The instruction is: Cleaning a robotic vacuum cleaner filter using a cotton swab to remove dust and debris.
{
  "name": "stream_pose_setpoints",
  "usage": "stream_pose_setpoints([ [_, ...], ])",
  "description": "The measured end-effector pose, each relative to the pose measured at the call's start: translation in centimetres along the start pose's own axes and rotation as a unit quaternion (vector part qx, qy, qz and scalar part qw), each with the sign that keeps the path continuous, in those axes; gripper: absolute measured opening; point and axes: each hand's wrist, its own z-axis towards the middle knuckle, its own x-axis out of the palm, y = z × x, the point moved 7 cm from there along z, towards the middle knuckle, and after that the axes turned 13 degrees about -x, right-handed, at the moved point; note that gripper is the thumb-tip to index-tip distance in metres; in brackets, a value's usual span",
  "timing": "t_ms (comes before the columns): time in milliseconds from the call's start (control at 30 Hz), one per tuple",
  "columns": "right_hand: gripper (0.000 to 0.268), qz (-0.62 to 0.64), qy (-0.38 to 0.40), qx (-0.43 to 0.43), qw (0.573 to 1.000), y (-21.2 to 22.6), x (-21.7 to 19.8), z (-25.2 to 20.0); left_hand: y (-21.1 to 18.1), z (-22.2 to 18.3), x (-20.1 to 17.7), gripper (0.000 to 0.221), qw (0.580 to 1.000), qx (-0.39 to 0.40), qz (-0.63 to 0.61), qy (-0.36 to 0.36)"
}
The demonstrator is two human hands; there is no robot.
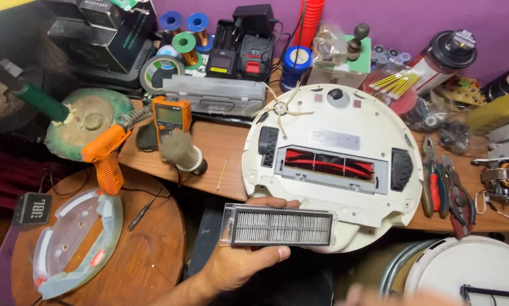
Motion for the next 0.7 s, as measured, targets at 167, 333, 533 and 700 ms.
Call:
stream_pose_setpoints([
  [167, 0.021, -0.040, -0.053, 0.084, 0.994, -17.6, 4.0, 6.9, -0.2, 6.9, 2.3, 0.053, 0.995, 0.043, 0.084, -0.020],
  [333, 0.020, -0.105, -0.081, 0.153, 0.979, -30.7, 8.1, 8.5, 0.5, 14.9, 3.8, 0.069, 0.998, -0.014, 0.004, -0.058],
  [533, 0.039, -0.122, 0.046, 0.260, 0.957, -39.7, 13.2, 9.6, -0.2, 18.3, 4.6, 0.050, 0.984, -0.101, -0.085, -0.120],
  [700, 0.037, -0.199, 0.113, 0.238, 0.944, -43.8, 15.9, 9.8, -0.8, 18.6, 3.4, 0.031, 0.969, -0.132, -0.141, -0.154],
])
